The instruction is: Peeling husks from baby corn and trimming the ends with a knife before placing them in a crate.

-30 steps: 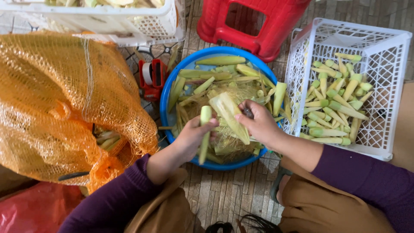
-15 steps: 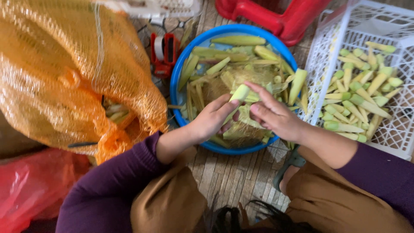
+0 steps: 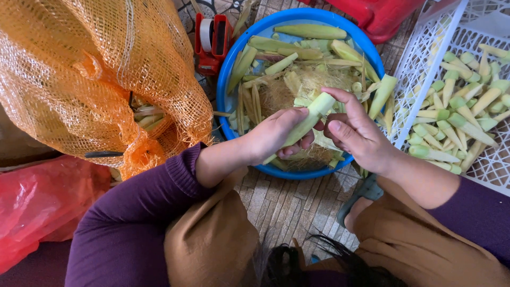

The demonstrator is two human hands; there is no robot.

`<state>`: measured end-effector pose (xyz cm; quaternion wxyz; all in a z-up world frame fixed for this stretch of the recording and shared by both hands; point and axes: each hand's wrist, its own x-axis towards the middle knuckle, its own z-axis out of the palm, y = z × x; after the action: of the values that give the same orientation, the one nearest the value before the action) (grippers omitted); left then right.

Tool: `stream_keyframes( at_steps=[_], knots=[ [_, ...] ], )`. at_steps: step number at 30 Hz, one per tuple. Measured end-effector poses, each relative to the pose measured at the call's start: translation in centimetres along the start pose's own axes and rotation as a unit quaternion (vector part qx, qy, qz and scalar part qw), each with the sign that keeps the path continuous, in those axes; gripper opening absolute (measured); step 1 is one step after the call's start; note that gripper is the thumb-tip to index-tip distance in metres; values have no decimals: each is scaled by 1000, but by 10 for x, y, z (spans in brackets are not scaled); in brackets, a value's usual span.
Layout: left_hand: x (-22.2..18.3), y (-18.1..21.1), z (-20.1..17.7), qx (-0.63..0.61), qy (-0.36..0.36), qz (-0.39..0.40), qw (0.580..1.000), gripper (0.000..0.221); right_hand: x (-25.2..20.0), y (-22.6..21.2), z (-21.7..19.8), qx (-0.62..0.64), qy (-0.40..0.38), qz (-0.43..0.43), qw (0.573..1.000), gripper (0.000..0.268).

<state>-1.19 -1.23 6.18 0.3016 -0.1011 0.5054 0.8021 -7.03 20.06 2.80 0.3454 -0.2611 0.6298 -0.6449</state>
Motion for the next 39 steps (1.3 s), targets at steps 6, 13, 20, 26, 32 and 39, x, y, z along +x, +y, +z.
stream_keyframes(
  at_steps=[6, 13, 20, 26, 32, 39],
  knots=[
    [-1, 1, 1, -10, 2, 20, 1000, 34, 0, -9, -1, -10, -16, -6, 1000, 56],
    [6, -13, -9, 82, 21, 45, 995, 34, 4, -11, 1, -12, -11, -9, 1000, 56],
    [9, -21, -16, 277, 60, 125, 951, 24, 1, -7, 2, 8, -14, -12, 1000, 50],
    [4, -14, -10, 354, 110, 157, 915, 26, 1, -6, 4, 20, 1, -4, 1000, 46],
    [1, -3, -5, 234, 100, 109, 961, 37, -3, -8, -3, -10, 12, -4, 1000, 43],
    [19, -32, -25, 218, 114, 194, 949, 20, -1, -17, 0, -23, 22, 27, 999, 52]
  ],
)
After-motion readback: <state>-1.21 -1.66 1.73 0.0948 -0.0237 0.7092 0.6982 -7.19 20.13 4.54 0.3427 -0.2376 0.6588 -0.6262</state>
